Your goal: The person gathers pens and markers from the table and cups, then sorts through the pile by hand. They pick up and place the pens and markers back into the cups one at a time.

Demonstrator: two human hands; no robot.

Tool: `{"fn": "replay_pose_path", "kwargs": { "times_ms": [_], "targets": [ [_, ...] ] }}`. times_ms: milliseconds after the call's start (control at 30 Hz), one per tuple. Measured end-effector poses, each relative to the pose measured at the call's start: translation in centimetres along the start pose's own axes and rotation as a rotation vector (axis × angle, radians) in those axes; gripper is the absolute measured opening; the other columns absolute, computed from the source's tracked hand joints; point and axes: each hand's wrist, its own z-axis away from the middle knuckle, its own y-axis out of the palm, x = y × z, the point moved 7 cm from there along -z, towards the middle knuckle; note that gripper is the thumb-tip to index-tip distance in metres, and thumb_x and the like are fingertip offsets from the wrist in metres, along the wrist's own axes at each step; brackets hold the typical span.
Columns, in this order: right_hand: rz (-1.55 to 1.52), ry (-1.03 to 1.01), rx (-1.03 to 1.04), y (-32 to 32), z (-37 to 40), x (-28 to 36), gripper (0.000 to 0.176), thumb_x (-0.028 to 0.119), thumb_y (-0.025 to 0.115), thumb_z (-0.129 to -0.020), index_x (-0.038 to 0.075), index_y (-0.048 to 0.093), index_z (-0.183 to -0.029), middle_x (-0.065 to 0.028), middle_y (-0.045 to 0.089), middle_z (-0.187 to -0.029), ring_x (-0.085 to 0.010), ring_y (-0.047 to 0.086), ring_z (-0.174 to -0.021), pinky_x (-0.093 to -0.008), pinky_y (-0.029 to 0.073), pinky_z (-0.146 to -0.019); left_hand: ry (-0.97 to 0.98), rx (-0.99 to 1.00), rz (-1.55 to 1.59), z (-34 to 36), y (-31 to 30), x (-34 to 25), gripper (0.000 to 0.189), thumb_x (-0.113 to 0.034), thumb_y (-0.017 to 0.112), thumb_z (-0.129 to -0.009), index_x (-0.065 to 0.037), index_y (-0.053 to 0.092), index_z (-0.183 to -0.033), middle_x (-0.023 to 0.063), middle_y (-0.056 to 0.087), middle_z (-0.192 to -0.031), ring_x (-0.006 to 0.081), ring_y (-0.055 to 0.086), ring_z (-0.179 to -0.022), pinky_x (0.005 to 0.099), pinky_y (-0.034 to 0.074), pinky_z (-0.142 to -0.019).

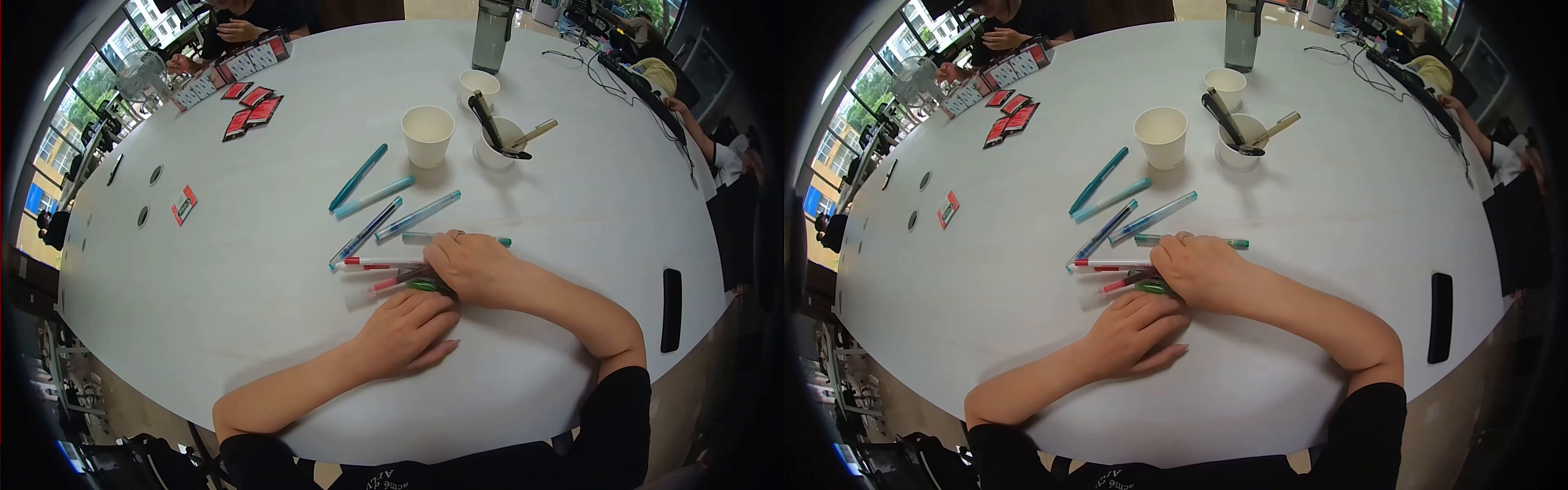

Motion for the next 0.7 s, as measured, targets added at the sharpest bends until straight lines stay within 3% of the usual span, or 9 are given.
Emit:
{"fn": "replay_pose_path", "kwargs": {
  "times_ms": [133, 267, 300, 400, 433, 533, 567, 700],
  "targets": [
    [-0.314, -0.038, -0.291, -0.3, -0.2, -1.2, 0.036, -0.002, 0.064, -0.068, 0.003, 0.049, -0.100, -0.0148, 0.052, -0.089, -0.0350, 0.054, -0.082, -0.0406, 0.046, -0.072, -0.270, -0.067, 0.072, 0.4, -1.3, 1.9, 0.032, -0.024, 0.069, -0.081, -0.003, 0.060, -0.103, 0.0122, 0.057, -0.109, 0.0286, 0.055, -0.100, 0.0393, 0.040, -0.090],
    [-0.439, -0.173, -0.262, -0.2, -0.2, -0.3, 0.033, 0.000, 0.061, -0.073, 0.005, 0.048, -0.103, -0.0136, 0.052, -0.090, -0.0333, 0.054, -0.085, -0.0413, 0.045, -0.074, -0.470, -0.297, 0.290, 0.8, -2.8, 3.4, 0.037, -0.027, 0.071, -0.081, 0.000, 0.059, -0.104, 0.0179, 0.052, -0.117, 0.0328, 0.049, -0.107, 0.0433, 0.036, -0.094],
    [-0.427, -0.190, -0.225, 0.0, -0.1, 0.4, 0.031, 0.000, 0.060, -0.073, 0.005, 0.048, -0.102, -0.0135, 0.052, -0.090, -0.0330, 0.053, -0.085, -0.0414, 0.044, -0.074, -0.315, -0.390, 0.136, 0.9, -3.2, 3.1, 0.041, -0.027, 0.071, -0.081, 0.000, 0.056, -0.107, 0.0196, 0.049, -0.121, 0.0349, 0.044, -0.113, 0.0444, 0.035, -0.094],
    [-0.368, -0.280, -0.232, 0.3, -0.1, 2.1, 0.025, 0.004, 0.057, -0.078, 0.005, 0.052, -0.102, -0.0114, 0.054, -0.091, -0.0288, 0.053, -0.085, -0.0381, 0.043, -0.073, -0.348, -0.607, 0.367, 2.1, -3.0, 3.5, 0.040, -0.026, 0.072, -0.078, -0.001, 0.056, -0.106, 0.0195, 0.048, -0.122, 0.0350, 0.042, -0.115, 0.0444, 0.035, -0.095],
    [-0.338, -0.299, -0.253, 0.2, 0.0, 2.7, 0.024, 0.005, 0.057, -0.079, 0.005, 0.053, -0.102, -0.0109, 0.055, -0.091, -0.0277, 0.053, -0.085, -0.0375, 0.043, -0.073, -0.364, -0.526, 0.338, 1.9, -3.1, 3.3, 0.028, -0.018, 0.071, -0.077, -0.006, 0.059, -0.100, 0.0156, 0.051, -0.120, 0.0322, 0.045, -0.113, 0.0437, 0.035, -0.095],
    [-0.256, -0.311, -0.276, -0.1, 0.3, 3.1, 0.025, 0.016, 0.061, -0.082, 0.004, 0.056, -0.103, -0.0099, 0.057, -0.100, -0.0246, 0.054, -0.087, -0.0362, 0.043, -0.075, -0.155, -0.455, 0.194, 1.6, -3.2, 2.3, 0.018, -0.012, 0.070, -0.076, -0.010, 0.062, -0.092, 0.0101, 0.056, -0.118, 0.0288, 0.048, -0.111, 0.0407, 0.036, -0.093],
    [-0.269, -0.298, -0.291, -0.5, 0.3, 3.3, 0.025, 0.019, 0.062, -0.082, 0.005, 0.057, -0.103, -0.0102, 0.058, -0.101, -0.0247, 0.054, -0.088, -0.0366, 0.043, -0.076, -0.140, -0.502, 0.156, 1.5, -3.3, 1.9, 0.013, -0.009, 0.070, -0.076, -0.013, 0.063, -0.087, 0.0049, 0.061, -0.113, 0.0259, 0.051, -0.107, 0.0375, 0.037, -0.090],
    [-0.217, -0.303, -0.467, -1.4, 0.7, 4.0, 0.036, 0.033, 0.069, -0.079, 0.005, 0.057, -0.098, -0.0110, 0.057, -0.104, -0.0240, 0.056, -0.086, -0.0335, 0.046, -0.072, 0.004, -0.511, 0.072, 1.3, -3.4, 0.8, 0.013, -0.022, 0.071, -0.077, -0.013, 0.064, -0.082, 0.0040, 0.064, -0.112, 0.0238, 0.053, -0.107, 0.0366, 0.037, -0.091]
  ]
}}
